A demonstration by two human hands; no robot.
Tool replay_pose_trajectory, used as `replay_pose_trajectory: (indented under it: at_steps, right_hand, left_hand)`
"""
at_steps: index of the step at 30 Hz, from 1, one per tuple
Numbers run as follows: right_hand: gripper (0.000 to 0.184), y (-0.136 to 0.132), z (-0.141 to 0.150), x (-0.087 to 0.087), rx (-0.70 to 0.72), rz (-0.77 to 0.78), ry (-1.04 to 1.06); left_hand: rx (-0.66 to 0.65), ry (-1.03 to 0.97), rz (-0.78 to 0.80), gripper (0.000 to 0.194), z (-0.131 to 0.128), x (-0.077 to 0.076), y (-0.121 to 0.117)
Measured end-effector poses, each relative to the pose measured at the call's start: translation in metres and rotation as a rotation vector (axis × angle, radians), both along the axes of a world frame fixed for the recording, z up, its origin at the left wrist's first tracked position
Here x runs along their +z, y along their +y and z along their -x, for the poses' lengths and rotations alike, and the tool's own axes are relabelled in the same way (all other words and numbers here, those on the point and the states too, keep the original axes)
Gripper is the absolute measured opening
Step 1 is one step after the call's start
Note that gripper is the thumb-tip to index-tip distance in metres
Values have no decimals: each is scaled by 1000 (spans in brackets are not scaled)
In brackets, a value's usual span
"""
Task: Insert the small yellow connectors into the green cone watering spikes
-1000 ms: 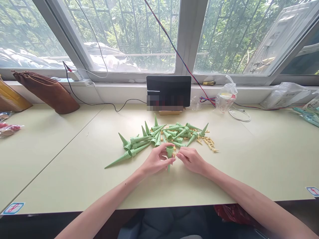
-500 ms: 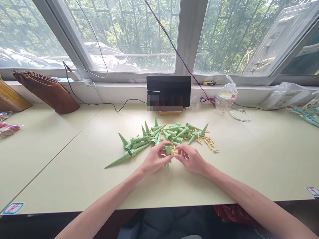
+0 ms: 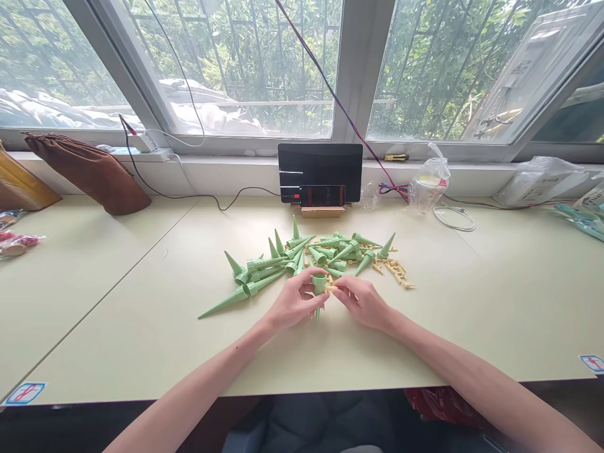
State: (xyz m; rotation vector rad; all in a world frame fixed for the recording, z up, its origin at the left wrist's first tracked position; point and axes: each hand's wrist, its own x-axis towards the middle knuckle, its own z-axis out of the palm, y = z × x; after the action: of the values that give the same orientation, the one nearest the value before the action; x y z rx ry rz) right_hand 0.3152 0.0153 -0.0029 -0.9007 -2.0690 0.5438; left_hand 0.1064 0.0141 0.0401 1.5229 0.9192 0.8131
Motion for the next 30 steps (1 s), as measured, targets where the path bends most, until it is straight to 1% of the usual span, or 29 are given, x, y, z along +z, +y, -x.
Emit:
replay_pose_trajectory:
  at_steps: [13,15,19,26,30]
  right_hand:
    - [29,0,-2,-1,15,10,-49]
    - [28,0,-2,0,13,16,-46]
    - [15,-1,-2,1,6,67,-11]
    - [13,-2,-1,-1,1,42,9]
    - [19,-1,-1,-3,1,29,-5]
  left_hand:
    - [-27,5,-3,43,1,-4,1]
    - [-24,5,1,44,1,-3,1]
    - [-21,10,0,43,1,0,0]
    - [-19,9,-12,42,1,0,1]
    - [-30,11,-2,43,1,-2,1]
